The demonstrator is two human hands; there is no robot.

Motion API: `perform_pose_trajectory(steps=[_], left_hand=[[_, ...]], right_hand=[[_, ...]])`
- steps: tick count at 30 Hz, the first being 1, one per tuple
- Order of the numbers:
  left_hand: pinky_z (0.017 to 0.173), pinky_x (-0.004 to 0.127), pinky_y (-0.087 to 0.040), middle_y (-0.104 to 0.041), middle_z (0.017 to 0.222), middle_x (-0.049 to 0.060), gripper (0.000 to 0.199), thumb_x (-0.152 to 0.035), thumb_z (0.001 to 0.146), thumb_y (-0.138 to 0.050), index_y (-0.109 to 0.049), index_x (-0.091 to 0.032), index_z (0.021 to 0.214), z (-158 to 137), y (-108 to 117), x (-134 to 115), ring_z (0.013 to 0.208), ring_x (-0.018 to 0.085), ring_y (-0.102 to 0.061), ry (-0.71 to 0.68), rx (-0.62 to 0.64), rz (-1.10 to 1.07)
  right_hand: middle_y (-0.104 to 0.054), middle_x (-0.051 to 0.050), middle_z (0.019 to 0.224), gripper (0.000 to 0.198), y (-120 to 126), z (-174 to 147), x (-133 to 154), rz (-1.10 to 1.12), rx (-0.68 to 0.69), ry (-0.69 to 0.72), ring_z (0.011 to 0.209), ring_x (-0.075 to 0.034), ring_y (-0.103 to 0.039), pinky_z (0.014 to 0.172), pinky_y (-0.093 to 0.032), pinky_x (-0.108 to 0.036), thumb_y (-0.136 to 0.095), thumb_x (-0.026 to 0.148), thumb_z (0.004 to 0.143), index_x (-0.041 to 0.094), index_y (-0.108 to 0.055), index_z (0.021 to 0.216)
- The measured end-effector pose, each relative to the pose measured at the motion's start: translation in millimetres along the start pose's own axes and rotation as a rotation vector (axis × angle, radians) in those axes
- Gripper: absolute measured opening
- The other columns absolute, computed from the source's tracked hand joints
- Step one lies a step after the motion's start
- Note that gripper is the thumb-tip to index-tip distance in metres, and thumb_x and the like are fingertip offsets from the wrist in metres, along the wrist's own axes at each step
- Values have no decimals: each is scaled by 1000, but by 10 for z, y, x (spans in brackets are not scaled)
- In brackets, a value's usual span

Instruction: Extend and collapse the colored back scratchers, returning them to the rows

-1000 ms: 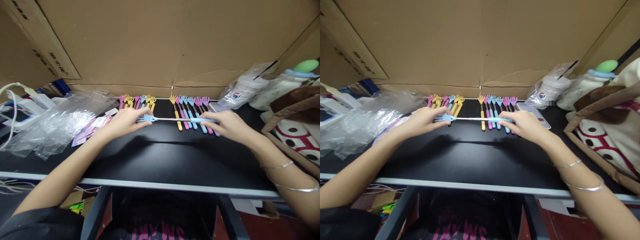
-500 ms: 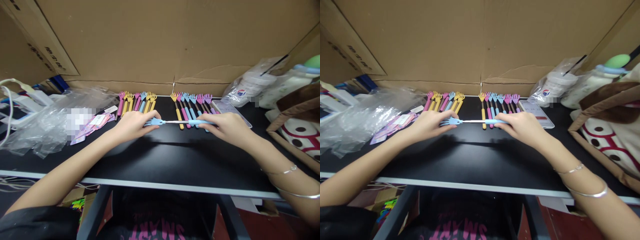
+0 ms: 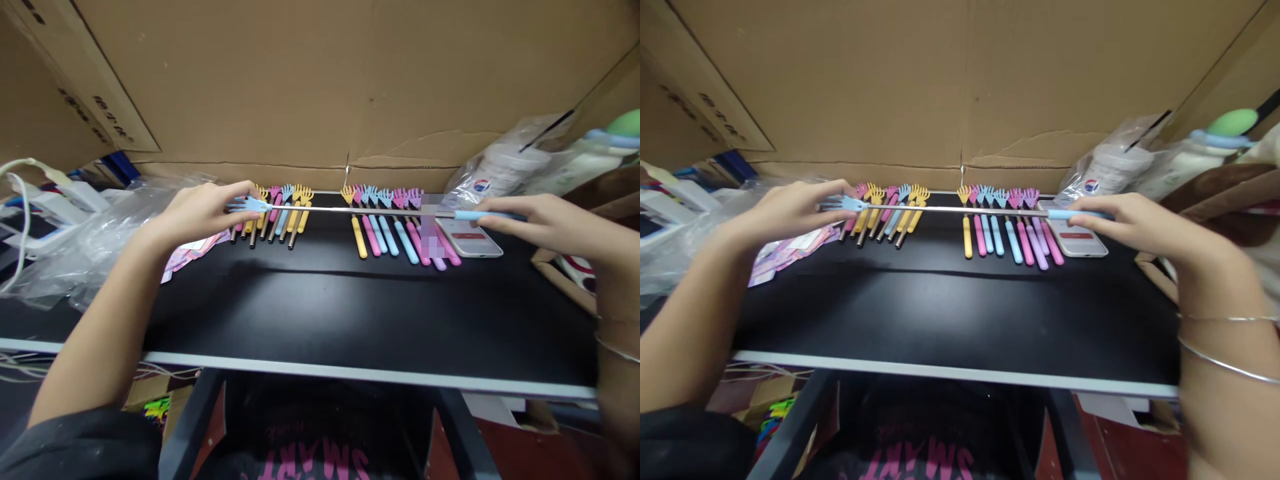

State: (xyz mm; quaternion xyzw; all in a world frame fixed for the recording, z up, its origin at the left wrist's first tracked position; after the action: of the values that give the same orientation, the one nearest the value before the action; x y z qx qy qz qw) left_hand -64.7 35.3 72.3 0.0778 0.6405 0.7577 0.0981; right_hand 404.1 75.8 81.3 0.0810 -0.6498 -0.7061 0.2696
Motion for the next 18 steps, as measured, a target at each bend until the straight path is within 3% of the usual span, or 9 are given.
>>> perform_pose_trajectory(steps=[4,8,13,18], left_hand=[[61,26,-31,-66,86,4,58,-67,89,-35,-54,-26,125,-61,55,181,75,22,-59,67,69,105],[63,26,-33,-66,94,6,60,-68,90,-35,-54,-25,126,-93,81,274,79,22,-58,99,113,144],[62,25,-33,-70,90,5,56,-63,91,-43,-56,-24,129,-58,-27,299,76,21,-58,95,63,200],[64,27,-36,-70,87,5,49,-58,88,-50,-63,-25,122,-17,-183,454,79,23,-63,87,-27,191]], right_hand=[[-74,-10,91,64,91,-122,-340,59,102,-129,79,-22,-67,70,-51,-33,-53,82,72,24,-74,90],[-75,-10,89,67,156,-210,-629,53,98,-226,79,-22,-68,72,-51,-33,-58,84,65,25,-75,92],[-73,-11,91,77,84,-122,-588,17,92,-257,82,-22,-66,76,-49,-33,-53,89,62,21,-74,93],[-73,-12,94,70,-30,-11,-432,33,111,-146,86,-24,-65,77,-49,-33,-55,83,69,20,-74,92]])
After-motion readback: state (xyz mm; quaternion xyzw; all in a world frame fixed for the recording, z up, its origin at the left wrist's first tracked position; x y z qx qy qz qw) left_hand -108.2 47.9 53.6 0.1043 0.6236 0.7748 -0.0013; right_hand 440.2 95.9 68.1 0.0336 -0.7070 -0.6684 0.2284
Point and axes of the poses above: each hand's wrist, its own z-axis towards the middle knuckle, its own y-axis out of the back of the hand, x = y × z, the point moved 3 cm from there along z, towards the middle knuckle
